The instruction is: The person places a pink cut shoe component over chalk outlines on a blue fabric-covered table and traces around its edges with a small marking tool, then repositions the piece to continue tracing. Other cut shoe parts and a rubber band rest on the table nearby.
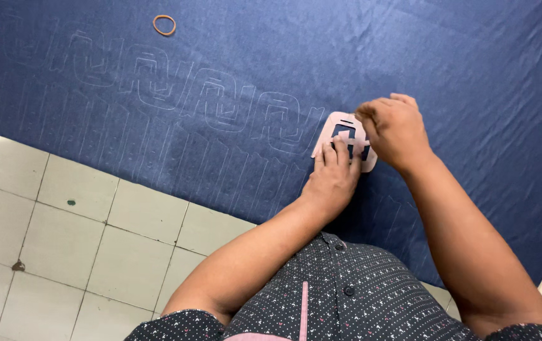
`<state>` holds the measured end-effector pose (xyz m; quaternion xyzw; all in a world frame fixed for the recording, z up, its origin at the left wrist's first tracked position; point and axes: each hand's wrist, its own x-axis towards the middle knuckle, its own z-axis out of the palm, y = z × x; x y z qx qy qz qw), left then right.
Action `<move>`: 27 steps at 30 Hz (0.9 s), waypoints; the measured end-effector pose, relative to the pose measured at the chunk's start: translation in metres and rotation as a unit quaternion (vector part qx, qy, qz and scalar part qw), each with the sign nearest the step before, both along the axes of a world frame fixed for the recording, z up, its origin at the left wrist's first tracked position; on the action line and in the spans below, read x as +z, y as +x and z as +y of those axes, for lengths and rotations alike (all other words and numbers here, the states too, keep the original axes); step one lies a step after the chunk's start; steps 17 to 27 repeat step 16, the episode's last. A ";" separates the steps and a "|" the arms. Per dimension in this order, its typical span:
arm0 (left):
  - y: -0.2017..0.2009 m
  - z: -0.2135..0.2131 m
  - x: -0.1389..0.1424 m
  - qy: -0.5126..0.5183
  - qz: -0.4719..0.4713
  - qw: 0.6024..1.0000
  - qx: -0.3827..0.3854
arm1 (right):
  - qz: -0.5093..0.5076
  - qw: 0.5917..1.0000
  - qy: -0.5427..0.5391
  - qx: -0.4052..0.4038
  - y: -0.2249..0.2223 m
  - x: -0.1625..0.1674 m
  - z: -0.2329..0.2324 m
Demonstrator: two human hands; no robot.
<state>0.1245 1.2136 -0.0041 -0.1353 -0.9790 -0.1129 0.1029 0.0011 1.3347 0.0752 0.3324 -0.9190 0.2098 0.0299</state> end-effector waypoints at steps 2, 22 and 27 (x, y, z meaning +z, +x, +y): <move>-0.001 -0.001 0.004 -0.001 0.007 1.000 0.000 | 0.026 1.000 0.000 -0.003 0.008 0.001 0.012; -0.010 -0.014 -0.001 0.035 -0.012 0.998 -0.055 | -0.151 0.972 -0.086 -0.156 0.050 -0.005 0.058; -0.010 -0.014 -0.001 0.035 -0.012 0.998 -0.055 | -0.151 0.972 -0.086 -0.156 0.050 -0.005 0.058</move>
